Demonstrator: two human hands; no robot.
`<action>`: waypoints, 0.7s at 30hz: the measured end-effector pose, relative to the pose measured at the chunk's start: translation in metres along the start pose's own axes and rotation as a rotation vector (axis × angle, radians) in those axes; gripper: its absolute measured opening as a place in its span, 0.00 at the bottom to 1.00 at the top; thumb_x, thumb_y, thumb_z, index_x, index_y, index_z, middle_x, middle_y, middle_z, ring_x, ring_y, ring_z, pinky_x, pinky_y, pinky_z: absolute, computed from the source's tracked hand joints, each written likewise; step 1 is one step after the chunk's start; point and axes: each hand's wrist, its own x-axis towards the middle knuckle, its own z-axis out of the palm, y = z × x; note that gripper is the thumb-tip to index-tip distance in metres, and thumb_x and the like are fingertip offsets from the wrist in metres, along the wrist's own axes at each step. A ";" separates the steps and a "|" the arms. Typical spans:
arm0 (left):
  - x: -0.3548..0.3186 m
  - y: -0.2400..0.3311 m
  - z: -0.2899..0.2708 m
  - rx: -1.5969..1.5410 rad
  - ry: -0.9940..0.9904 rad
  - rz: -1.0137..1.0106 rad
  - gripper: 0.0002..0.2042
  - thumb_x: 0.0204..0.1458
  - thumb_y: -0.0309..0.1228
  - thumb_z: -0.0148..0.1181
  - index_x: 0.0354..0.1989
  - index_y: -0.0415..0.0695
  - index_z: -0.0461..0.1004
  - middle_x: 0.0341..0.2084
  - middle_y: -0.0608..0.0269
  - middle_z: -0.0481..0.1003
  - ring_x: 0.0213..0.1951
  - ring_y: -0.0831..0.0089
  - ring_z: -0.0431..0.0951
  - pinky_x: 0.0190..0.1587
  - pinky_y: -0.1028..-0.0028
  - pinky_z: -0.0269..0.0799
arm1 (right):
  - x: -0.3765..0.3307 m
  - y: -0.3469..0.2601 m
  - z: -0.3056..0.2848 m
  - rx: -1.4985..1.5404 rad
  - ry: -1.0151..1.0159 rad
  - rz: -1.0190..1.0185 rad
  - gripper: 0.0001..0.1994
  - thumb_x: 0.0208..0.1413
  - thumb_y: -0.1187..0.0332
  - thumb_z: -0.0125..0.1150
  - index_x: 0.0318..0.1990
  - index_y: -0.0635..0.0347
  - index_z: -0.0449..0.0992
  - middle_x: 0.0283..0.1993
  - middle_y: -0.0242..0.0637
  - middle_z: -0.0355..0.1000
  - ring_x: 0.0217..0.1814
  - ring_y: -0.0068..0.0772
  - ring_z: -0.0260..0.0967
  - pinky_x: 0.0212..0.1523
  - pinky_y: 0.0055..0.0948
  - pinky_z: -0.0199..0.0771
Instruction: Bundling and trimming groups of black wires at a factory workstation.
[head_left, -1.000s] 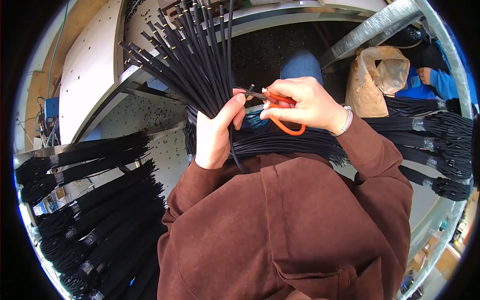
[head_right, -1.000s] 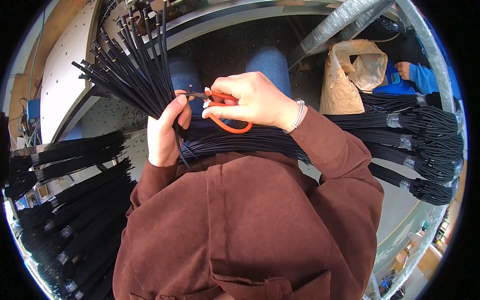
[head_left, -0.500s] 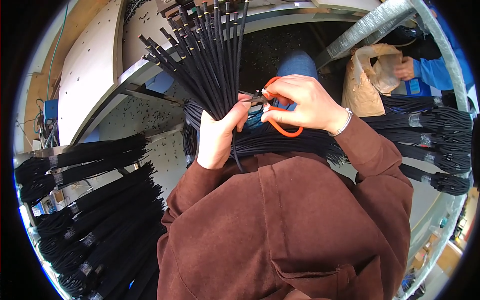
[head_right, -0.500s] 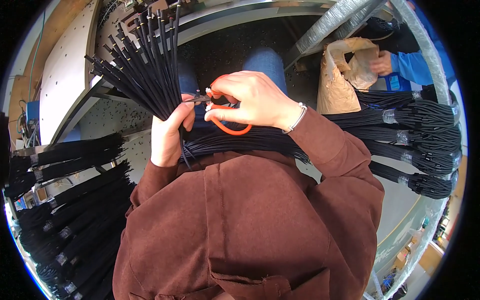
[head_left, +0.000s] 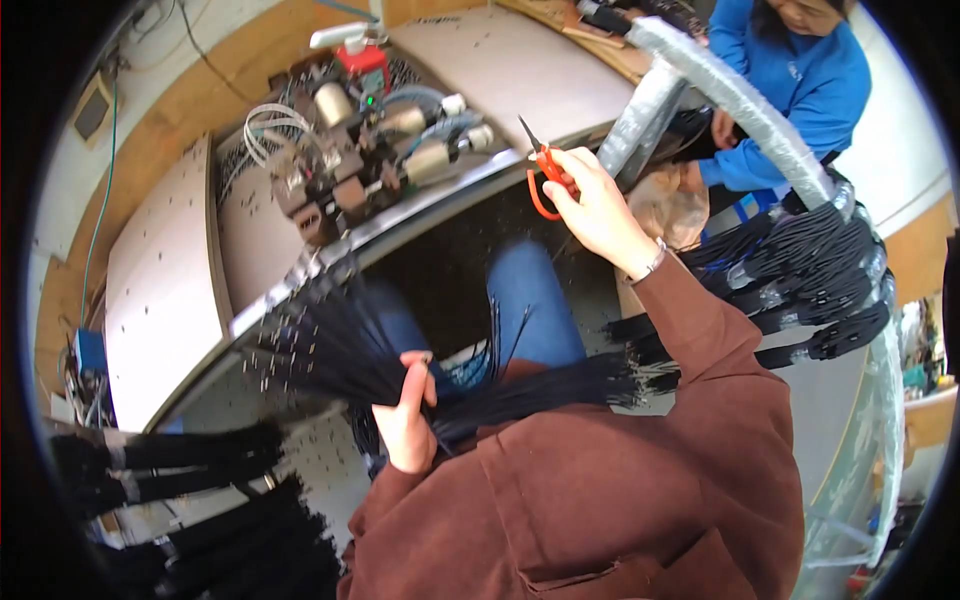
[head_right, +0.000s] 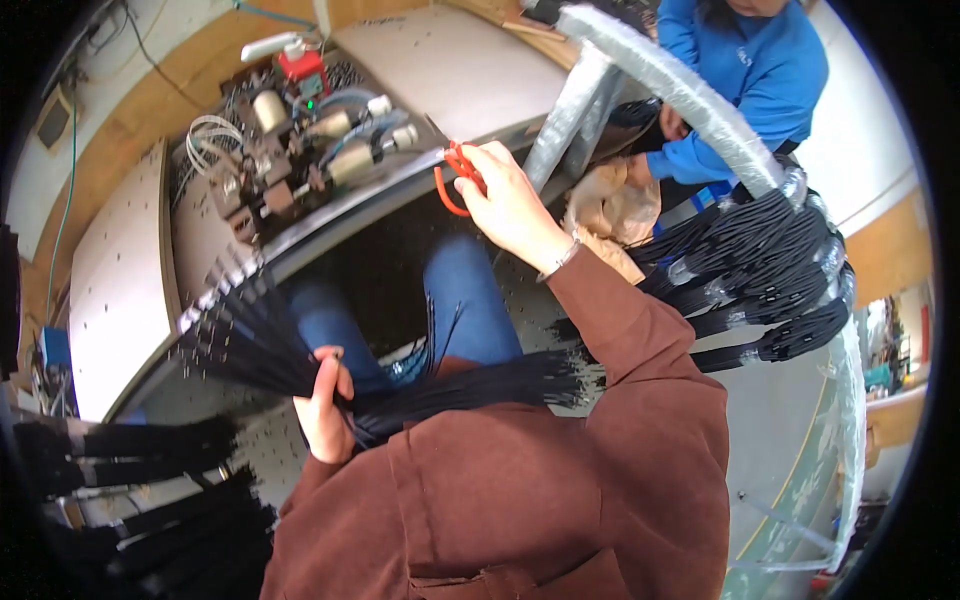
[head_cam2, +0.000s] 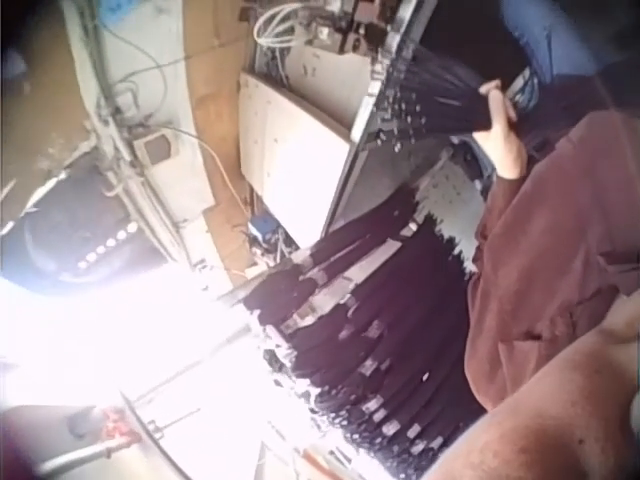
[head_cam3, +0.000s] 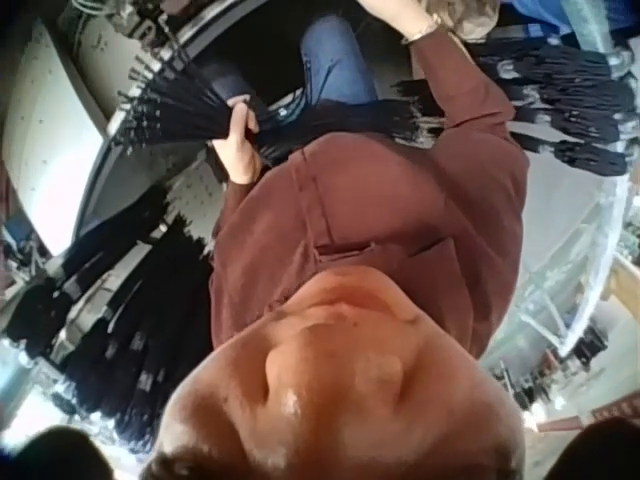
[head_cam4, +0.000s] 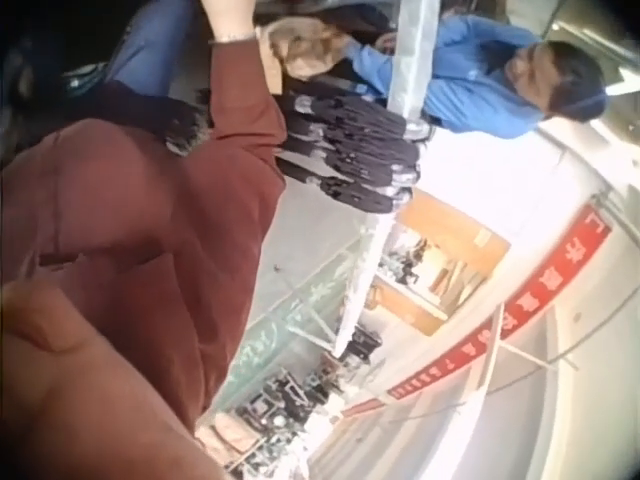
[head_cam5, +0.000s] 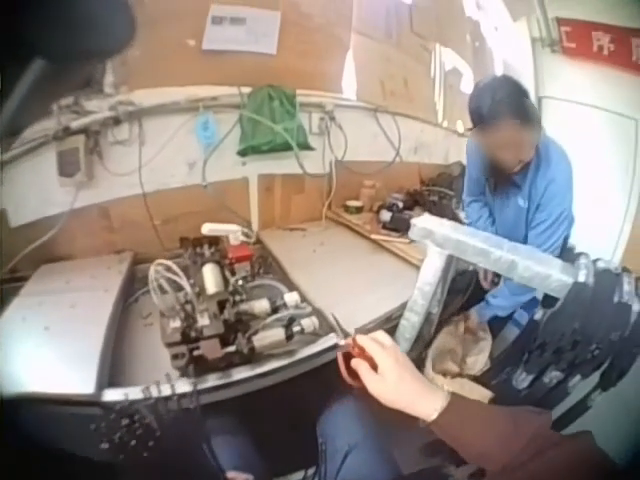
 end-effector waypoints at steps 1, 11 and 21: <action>0.000 0.000 -0.002 -0.034 0.035 0.009 0.06 0.53 0.26 0.49 0.35 0.35 0.67 0.14 0.69 0.61 0.18 0.82 0.58 0.24 0.82 0.53 | 0.013 0.008 -0.009 -0.085 0.009 -0.036 0.13 0.48 0.75 0.54 0.43 0.66 0.70 0.39 0.44 0.67 0.43 0.39 0.66 0.42 0.28 0.66; 0.030 0.014 -0.026 -0.262 0.042 0.078 0.07 0.55 0.29 0.47 0.37 0.38 0.65 0.14 0.69 0.59 0.19 0.79 0.57 0.26 0.81 0.53 | 0.158 0.128 -0.020 -0.609 0.168 0.120 0.12 0.46 0.76 0.51 0.40 0.63 0.73 0.38 0.52 0.66 0.43 0.54 0.65 0.43 0.40 0.67; 0.074 0.027 -0.046 -0.395 0.027 0.085 0.08 0.56 0.33 0.46 0.38 0.41 0.66 0.15 0.70 0.60 0.19 0.79 0.58 0.28 0.77 0.55 | 0.261 0.236 -0.071 -1.231 0.094 0.957 0.16 0.53 0.63 0.47 0.45 0.57 0.75 0.55 0.45 0.65 0.57 0.48 0.60 0.48 0.47 0.63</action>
